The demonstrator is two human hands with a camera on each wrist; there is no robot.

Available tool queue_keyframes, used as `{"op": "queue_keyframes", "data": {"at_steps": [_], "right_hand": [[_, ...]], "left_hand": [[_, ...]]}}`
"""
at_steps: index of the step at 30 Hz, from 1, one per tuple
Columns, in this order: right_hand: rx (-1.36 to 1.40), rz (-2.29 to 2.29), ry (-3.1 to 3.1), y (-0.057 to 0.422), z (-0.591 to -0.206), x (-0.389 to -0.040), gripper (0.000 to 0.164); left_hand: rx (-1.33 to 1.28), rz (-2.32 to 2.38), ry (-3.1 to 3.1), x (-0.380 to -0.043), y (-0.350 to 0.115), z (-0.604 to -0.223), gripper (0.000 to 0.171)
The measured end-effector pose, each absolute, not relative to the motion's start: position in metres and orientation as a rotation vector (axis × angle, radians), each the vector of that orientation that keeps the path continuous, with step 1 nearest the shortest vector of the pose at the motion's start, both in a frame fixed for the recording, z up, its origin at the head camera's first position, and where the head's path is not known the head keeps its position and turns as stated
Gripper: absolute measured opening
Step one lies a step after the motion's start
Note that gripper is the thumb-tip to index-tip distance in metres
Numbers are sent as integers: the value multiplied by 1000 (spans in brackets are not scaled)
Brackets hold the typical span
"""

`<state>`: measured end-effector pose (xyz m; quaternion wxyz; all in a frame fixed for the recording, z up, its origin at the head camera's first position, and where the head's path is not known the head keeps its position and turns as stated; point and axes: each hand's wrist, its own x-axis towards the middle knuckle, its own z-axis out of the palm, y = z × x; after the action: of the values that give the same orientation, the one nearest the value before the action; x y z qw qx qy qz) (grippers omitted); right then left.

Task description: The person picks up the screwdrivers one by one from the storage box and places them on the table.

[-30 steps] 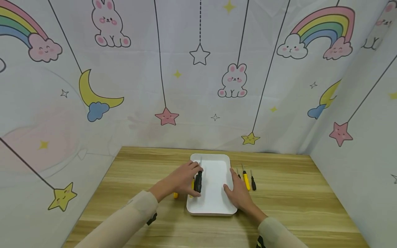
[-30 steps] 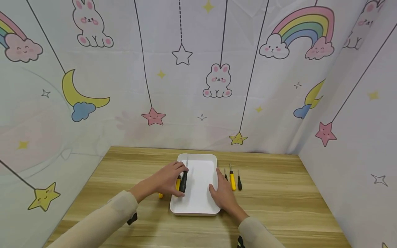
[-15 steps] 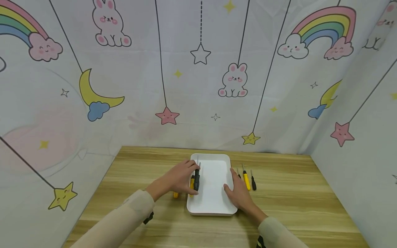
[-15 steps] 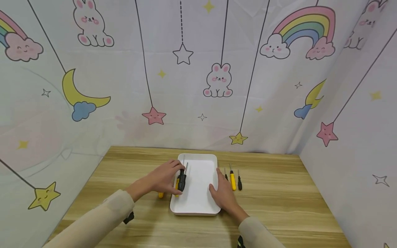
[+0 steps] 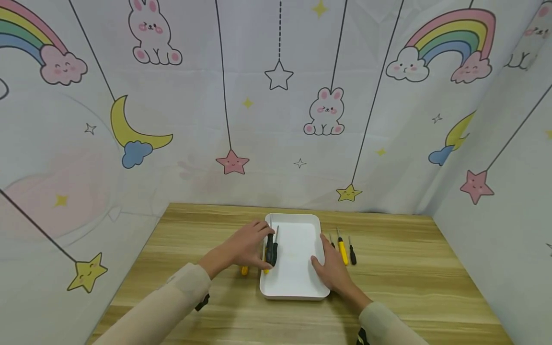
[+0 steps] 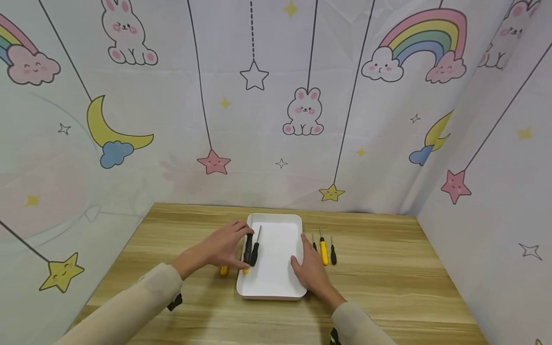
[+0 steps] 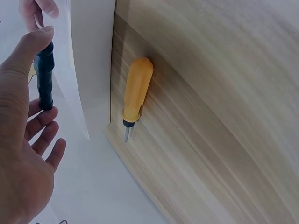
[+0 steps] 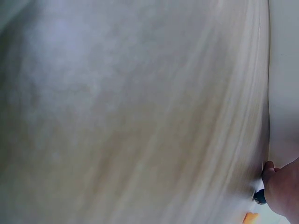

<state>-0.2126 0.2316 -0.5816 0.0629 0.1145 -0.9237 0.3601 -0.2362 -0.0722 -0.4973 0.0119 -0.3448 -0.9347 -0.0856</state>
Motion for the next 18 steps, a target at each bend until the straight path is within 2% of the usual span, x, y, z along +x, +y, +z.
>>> {"op": "queue_keyframes", "data": {"at_steps": [18], "right_hand": [[351,1100,-2795,231,-581,-212,77]], "left_hand": [[-1009,-332,-2944,-236,-84,-492,100]]}}
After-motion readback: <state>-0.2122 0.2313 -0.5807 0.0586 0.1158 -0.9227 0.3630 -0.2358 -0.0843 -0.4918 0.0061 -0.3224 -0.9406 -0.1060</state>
